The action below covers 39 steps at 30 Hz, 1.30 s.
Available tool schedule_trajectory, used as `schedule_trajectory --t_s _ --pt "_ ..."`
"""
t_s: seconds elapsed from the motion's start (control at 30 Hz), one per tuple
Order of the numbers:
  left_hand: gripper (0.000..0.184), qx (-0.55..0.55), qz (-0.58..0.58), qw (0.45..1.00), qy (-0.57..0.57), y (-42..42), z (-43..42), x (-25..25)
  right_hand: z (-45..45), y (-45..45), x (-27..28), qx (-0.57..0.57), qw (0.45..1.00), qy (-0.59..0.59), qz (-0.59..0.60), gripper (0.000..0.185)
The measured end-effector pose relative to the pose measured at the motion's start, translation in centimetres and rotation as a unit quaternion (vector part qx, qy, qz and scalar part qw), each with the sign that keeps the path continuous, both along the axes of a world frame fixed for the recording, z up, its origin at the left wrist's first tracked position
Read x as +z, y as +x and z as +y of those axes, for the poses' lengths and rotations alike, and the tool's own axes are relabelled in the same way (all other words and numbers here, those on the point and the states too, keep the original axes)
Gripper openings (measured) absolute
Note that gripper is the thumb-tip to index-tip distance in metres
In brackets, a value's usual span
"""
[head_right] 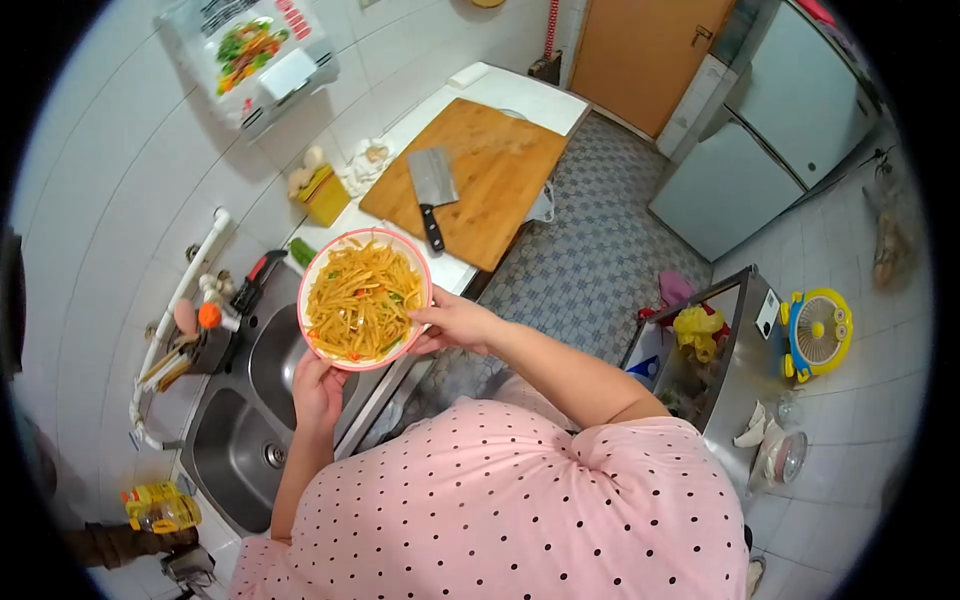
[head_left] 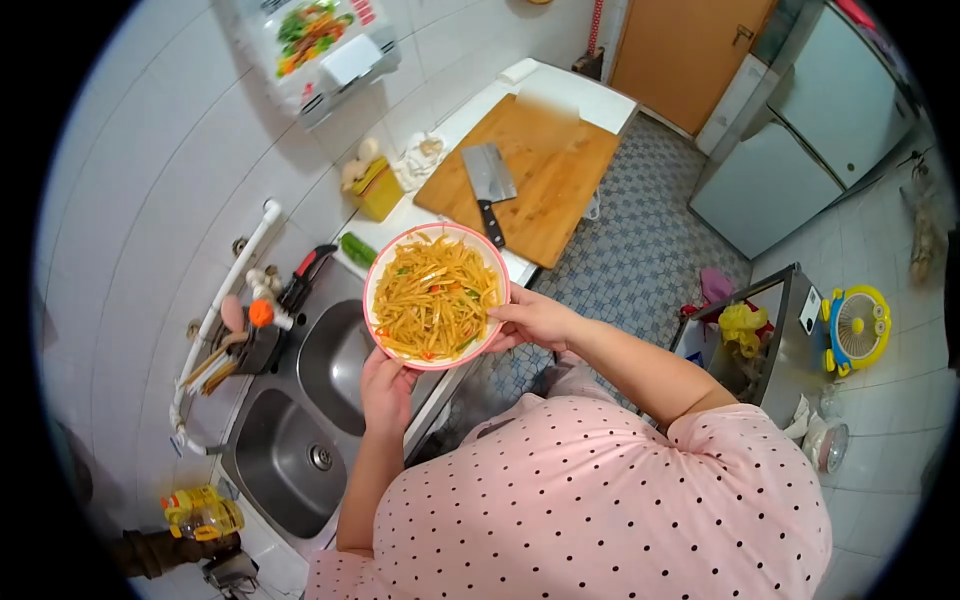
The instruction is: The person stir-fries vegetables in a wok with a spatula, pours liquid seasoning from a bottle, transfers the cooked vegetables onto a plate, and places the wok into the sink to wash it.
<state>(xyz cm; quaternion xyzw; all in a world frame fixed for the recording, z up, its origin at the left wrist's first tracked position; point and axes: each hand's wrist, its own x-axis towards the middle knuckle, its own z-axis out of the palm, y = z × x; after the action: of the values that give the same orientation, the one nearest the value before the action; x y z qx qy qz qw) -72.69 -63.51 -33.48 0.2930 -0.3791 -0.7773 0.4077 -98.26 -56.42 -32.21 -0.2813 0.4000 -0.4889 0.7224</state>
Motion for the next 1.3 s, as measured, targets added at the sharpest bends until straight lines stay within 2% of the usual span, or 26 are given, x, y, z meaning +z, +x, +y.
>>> schedule_trajectory --t_s 0.1,0.27,0.37,0.47,0.53,0.6,0.63,0.87,1.1,1.27,1.3 --pt "0.034 -0.017 -0.028 0.999 0.006 -7.0 -3.4 -0.7 -2.4 -6.9 0.0 -0.005 0.999 0.029 0.012 0.054" --pt "0.035 -0.012 -0.010 0.999 0.036 -22.9 -8.7 -2.1 -8.3 -21.0 -4.1 -0.085 0.995 -0.022 -0.047 0.051" --pt "0.040 -0.010 -0.004 0.997 0.076 -32.3 -12.1 -3.8 -11.4 -30.0 -5.1 -0.110 0.994 -0.007 -0.013 0.049" --pt "0.044 -0.029 -0.059 0.994 0.091 -40.0 -14.5 -4.2 -14.6 -38.7 -5.3 -0.139 0.990 -0.005 0.001 0.047" --pt "0.052 -0.011 -0.165 0.983 0.081 -43.2 -14.6 -3.7 -17.0 -43.4 -5.0 -0.167 0.986 0.008 0.022 0.046" --pt "0.056 -0.032 -0.231 0.971 0.057 -44.4 -14.0 -2.7 -20.3 -48.5 -7.8 -0.172 0.984 0.019 0.029 0.047" --pt "0.053 -0.016 -0.247 0.967 0.065 -44.9 -13.4 -1.7 -21.7 -50.2 -8.3 -0.205 0.978 0.023 0.021 0.047" --pt "0.038 0.045 -0.280 0.951 0.125 -40.5 -11.3 -2.8 -28.2 -59.4 -13.7 -0.279 0.960 0.005 0.018 0.049" --pt "0.034 0.092 -0.277 0.946 0.140 -40.0 -10.4 -2.9 -30.3 -61.9 -14.8 -0.300 0.954 0.022 0.009 0.049" --pt "0.036 0.081 -0.280 0.948 0.130 -40.9 -10.7 -3.4 -30.9 -61.0 -16.5 -0.324 0.942 0.019 -0.081 0.051" --pt "0.036 0.078 -0.275 0.951 0.121 -40.5 -10.9 -4.0 -31.4 -61.4 -17.8 -0.306 0.944 -0.028 -0.119 0.049"
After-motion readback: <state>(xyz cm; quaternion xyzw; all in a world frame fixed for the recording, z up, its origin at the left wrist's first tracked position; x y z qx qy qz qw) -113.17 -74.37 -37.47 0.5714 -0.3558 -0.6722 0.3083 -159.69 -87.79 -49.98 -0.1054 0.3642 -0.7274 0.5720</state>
